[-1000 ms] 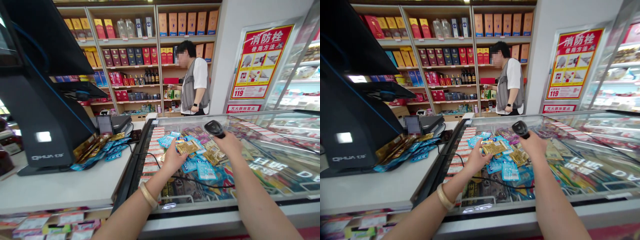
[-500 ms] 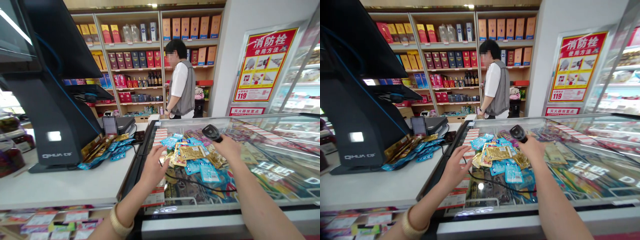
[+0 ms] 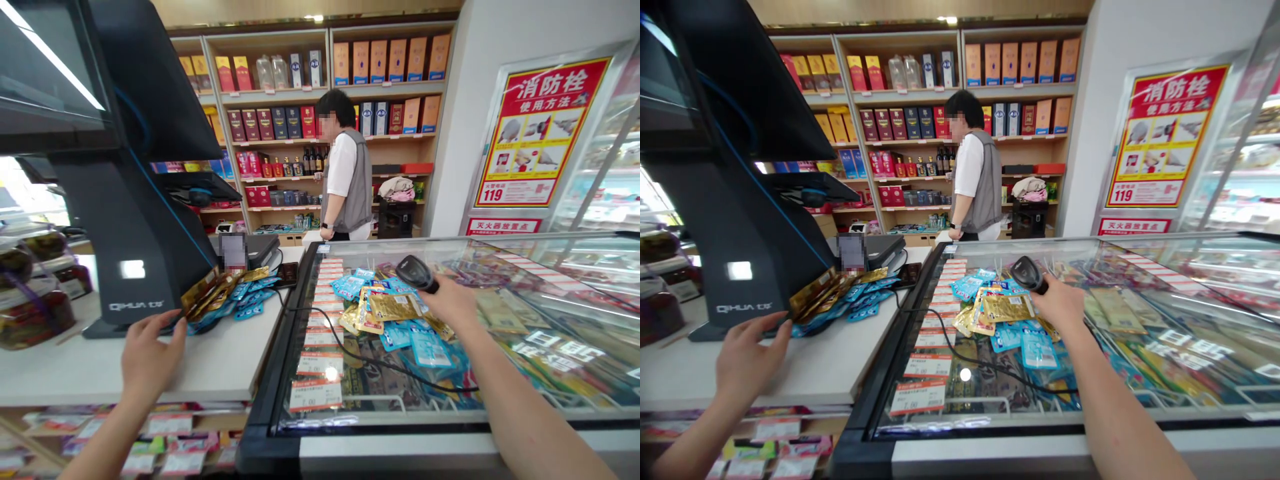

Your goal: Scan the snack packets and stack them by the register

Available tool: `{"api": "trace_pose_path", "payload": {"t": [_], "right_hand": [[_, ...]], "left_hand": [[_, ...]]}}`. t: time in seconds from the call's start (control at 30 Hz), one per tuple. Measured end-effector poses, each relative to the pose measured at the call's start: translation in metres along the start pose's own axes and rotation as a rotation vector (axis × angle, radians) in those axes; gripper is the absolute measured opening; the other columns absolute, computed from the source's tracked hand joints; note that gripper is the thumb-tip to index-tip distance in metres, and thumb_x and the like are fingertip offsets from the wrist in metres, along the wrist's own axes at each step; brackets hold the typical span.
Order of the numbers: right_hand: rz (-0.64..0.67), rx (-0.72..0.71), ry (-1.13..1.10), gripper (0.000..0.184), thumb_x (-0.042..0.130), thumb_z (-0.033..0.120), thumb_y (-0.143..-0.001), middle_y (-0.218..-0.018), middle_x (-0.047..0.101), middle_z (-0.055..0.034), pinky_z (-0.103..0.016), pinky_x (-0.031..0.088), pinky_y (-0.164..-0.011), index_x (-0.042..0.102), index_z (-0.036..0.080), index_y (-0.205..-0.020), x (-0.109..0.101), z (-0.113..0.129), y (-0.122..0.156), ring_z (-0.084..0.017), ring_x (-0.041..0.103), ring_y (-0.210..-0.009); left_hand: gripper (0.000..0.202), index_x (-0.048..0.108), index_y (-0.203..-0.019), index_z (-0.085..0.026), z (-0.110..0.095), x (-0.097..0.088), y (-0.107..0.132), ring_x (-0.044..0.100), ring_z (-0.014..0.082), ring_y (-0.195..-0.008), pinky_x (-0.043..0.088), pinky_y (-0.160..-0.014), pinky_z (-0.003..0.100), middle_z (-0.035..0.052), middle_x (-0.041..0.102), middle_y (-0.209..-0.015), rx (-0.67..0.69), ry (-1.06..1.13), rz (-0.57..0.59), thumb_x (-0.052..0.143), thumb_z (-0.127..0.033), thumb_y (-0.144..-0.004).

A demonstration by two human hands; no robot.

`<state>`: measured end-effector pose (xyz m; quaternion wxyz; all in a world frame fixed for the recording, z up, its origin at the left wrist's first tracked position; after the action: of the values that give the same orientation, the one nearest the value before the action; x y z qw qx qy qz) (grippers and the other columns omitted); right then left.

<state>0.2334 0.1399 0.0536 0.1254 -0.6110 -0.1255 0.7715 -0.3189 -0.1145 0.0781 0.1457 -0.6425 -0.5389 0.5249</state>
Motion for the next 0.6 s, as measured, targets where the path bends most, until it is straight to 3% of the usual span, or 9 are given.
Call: {"api": "trace_pose_path", "payload": {"t": [0.13,0.33,0.5,0.6], "right_hand": [[-0.003,-0.025,0.003,0.043,0.052,0.049,-0.082,-0.088,0.074,-0.0122,-0.037,0.047,-0.078,0.068,0.022,-0.110,-0.001,0.010,0.005,-0.032,0.070,-0.090],[-0.049,-0.075,-0.017,0.041,0.052,0.047,-0.083,-0.090,0.074,-0.0114,-0.034,0.046,-0.076,0.069,0.022,-0.110,-0.002,0.017,0.008,-0.030,0.070,-0.088],[-0.060,-0.107,-0.013,0.040,0.053,0.046,-0.082,-0.089,0.075,-0.0102,-0.033,0.046,-0.075,0.069,0.023,-0.111,-0.001,0.021,0.008,-0.029,0.070,-0.088],[-0.063,-0.107,-0.026,0.040,0.054,0.046,-0.081,-0.088,0.075,-0.0103,-0.033,0.046,-0.075,0.070,0.024,-0.111,-0.001,0.021,0.008,-0.029,0.069,-0.087]], "left_hand": [[0.042,0.072,-0.097,-0.017,0.011,0.015,-0.002,0.062,0.0296,-0.098,0.051,-0.089,0.046,0.0135,0.067,-0.100,-0.058,-0.034,0.156,0.046,-0.044,-0.077],[0.048,0.073,-0.099,-0.015,0.008,0.029,-0.001,0.064,0.0291,-0.099,0.050,-0.092,0.043,0.0150,0.068,-0.111,-0.082,-0.050,0.305,0.042,-0.046,-0.080],[0.048,0.072,-0.101,-0.014,0.009,0.028,-0.003,0.065,0.0270,-0.091,0.050,-0.087,0.040,0.0152,0.068,-0.114,-0.144,-0.048,0.342,0.043,-0.045,-0.079],[0.042,0.074,-0.095,-0.016,0.009,0.026,-0.007,0.064,0.0263,-0.084,0.051,-0.078,0.037,0.0125,0.073,-0.099,-0.175,-0.018,0.345,0.047,-0.042,-0.075]]}}
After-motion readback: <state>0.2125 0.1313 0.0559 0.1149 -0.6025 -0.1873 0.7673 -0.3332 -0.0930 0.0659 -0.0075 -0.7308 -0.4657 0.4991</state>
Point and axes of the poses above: each hand's wrist, its own y-axis away from the middle knuckle, its own x-axis out of the palm, z = x × y, the point moved 10 cm from there along -y, towards the middle knuckle
